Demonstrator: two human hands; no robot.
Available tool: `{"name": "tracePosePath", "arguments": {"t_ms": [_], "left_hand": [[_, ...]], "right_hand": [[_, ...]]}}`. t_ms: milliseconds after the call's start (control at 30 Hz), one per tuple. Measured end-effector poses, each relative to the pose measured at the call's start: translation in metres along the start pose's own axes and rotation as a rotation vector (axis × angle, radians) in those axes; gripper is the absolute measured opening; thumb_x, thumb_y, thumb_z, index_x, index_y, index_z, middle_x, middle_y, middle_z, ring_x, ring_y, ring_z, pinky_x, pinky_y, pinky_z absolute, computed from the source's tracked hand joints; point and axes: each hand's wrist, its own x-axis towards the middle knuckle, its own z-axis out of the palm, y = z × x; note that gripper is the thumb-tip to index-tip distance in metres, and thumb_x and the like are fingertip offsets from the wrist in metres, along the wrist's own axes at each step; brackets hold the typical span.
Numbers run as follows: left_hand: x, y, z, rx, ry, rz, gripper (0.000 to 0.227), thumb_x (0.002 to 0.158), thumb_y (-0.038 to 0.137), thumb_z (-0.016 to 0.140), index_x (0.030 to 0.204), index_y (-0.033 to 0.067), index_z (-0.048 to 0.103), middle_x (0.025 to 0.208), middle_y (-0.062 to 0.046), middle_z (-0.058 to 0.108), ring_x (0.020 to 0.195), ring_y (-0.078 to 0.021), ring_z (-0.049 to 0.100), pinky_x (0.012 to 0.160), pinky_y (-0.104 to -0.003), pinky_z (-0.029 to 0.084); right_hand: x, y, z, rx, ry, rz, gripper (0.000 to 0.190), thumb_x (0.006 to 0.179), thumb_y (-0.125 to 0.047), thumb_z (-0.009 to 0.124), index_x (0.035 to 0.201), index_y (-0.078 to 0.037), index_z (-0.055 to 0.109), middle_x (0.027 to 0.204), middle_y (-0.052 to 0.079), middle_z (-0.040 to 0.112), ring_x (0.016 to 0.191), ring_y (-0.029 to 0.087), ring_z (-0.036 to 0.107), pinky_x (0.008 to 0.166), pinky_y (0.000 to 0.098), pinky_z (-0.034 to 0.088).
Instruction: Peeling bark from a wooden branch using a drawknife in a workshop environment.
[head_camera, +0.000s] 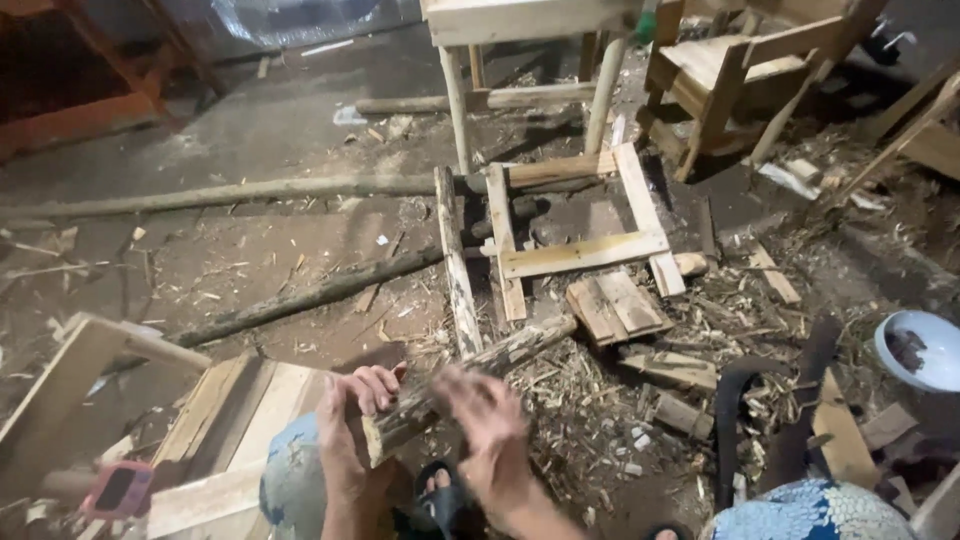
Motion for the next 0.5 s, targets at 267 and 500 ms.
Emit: {"name": "tracePosePath", "arguments": {"t_ms": [267,500], "left_hand": [[0.021,0.009,-0.011,0.06,0.44,-0.161,0.045,0.098,0.049,0.04,0.07,0.0142,0.048,0.066,-0.003,0.054,0.073,-0.0197,0.058,0.085,-0.046,0.049],[0.036,-0.001,-0.007,-0.241,0.228,0.029,0.055,0.093,0.057,0.039,0.065,0.0122,0.054,0.058,-0.005,0.059,0.053,-0.0166,0.058,0.066,-0.039,0.051]], "right_hand": [[-0.053,0.172,-0.037,-0.361,-0.163,0.907,0.069,0.077,0.006,0.043,0.135,-0.032,0.045,0.104,0.008,0.055,0.036,0.006,0.03,0.029,0.02,0.025],[-0.013,0.11,-0.046,0.11,0.105,1.237,0.055,0.086,0.006,0.046,0.134,-0.021,0.048,0.124,0.001,0.064,0.066,0.009,0.058,0.052,0.0177,0.041]]}}
